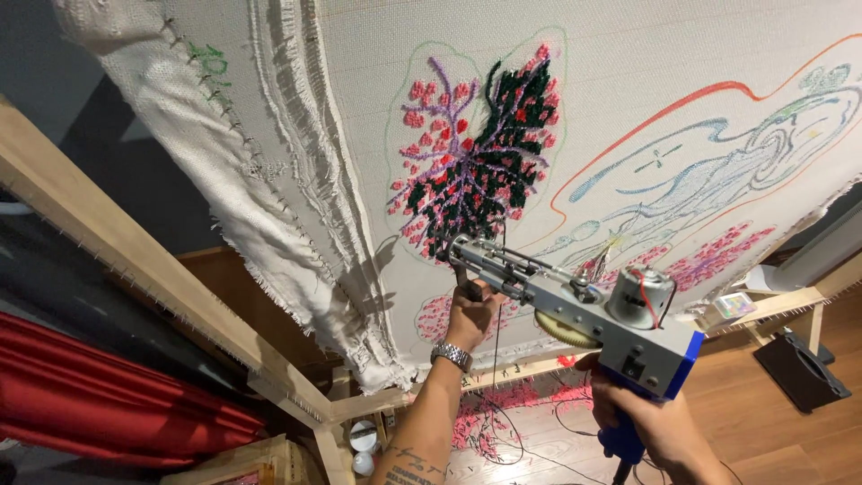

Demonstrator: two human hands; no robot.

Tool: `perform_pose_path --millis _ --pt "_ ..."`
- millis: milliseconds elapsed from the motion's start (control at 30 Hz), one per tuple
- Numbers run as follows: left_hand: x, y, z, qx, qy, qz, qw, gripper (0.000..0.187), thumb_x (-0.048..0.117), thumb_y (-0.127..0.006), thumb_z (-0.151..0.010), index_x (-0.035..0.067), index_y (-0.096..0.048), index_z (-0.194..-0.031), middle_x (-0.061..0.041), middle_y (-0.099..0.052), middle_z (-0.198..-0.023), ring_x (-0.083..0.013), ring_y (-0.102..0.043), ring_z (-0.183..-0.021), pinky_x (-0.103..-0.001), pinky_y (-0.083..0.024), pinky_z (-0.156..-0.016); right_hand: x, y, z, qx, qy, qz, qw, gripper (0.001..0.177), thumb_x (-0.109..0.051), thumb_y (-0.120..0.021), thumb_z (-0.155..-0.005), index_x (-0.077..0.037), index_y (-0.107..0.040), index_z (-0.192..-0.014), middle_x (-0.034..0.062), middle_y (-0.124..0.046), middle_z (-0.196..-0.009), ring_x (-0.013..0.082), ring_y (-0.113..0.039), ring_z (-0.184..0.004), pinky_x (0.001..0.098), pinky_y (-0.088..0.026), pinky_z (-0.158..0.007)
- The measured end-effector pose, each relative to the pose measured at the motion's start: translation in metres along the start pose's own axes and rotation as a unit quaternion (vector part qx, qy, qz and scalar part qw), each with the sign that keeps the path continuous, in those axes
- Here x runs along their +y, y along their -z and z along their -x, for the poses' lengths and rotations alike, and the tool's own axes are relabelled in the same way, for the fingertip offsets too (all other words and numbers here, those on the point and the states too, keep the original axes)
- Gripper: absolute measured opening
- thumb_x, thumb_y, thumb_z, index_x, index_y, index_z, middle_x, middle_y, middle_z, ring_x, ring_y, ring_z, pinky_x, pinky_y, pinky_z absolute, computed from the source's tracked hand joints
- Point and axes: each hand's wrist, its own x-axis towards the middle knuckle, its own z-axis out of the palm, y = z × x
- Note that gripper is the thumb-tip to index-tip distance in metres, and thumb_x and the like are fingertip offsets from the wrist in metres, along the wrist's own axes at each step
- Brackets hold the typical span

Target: Using a tufting gun to apply yarn onto a stretched canvas on a frame to make a rug.

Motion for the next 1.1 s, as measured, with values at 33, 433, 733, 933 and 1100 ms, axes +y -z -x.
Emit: perform_pose_path --millis 33,433,733,933,1100 --pt "0.010 -0.005 0.003 0.000 -0.001 0.001 1.000 0.031 -0.010 -0.069 -0.085 0.008 -0.046 -0.076 0.006 -0.047 -0.072 -0.0047 -0.044 -0.067 -0.023 -0.050 -0.073 0.011 0.009 -0.002 0.000 0.001 0.001 1.000 0.024 -0.003 -0.069 -0.080 0.010 -0.069 -0.100 0.0082 -0.052 -0.058 0.0192 -0.047 -0.047 0.0361 -0.040 -0.043" --pt "0.049 -0.007 0.032 0.024 0.055 -0.171 0.983 0.004 -0.002 -0.068 -0.089 0.001 -0.066 -0.090 0.000 -0.072 -0.085 -0.0104 -0.066 -0.080 -0.026 -0.052 -0.075 0.037 0.011 -0.001 0.049 0.011 0.183 0.982 0.021 -0.004 -0.076 -0.078 -0.001 -0.064 -0.095 0.0102 -0.063 -0.063 0.0201 -0.059 -0.052 0.0361 -0.048 -0.046" --pt "0.065 -0.008 0.051 0.027 0.054 -0.085 0.995 0.005 0.000 -0.064 -0.093 0.002 -0.068 -0.093 0.002 -0.070 -0.082 -0.0080 -0.059 -0.071 -0.023 -0.046 -0.065 0.086 0.030 0.001 0.011 0.028 0.142 0.989 0.020 -0.003 -0.075 -0.080 0.000 -0.062 -0.094 0.0118 -0.062 -0.062 0.0209 -0.061 -0.051 0.0359 -0.049 -0.046" --pt "0.066 -0.003 0.066 0.039 0.107 -0.032 0.993 0.025 0.019 -0.062 -0.104 0.004 -0.061 -0.084 0.005 -0.054 -0.067 -0.0038 -0.047 -0.054 -0.023 -0.034 -0.046 0.105 0.041 0.007 -0.002 0.021 0.106 0.994 0.026 0.005 -0.072 -0.076 0.002 -0.065 -0.100 0.0130 -0.067 -0.069 0.0216 -0.065 -0.053 0.0365 -0.053 -0.047" --pt "0.096 -0.019 0.074 0.030 0.145 -0.115 0.982 0.031 0.028 -0.056 -0.104 0.006 -0.062 -0.083 0.001 -0.059 -0.064 -0.0066 -0.047 -0.043 -0.024 -0.033 -0.037 0.113 0.047 0.007 -0.005 0.023 0.081 0.996 0.034 0.006 -0.072 -0.075 0.001 -0.062 -0.107 0.0135 -0.066 -0.072 0.0215 -0.064 -0.056 0.0375 -0.053 -0.048"
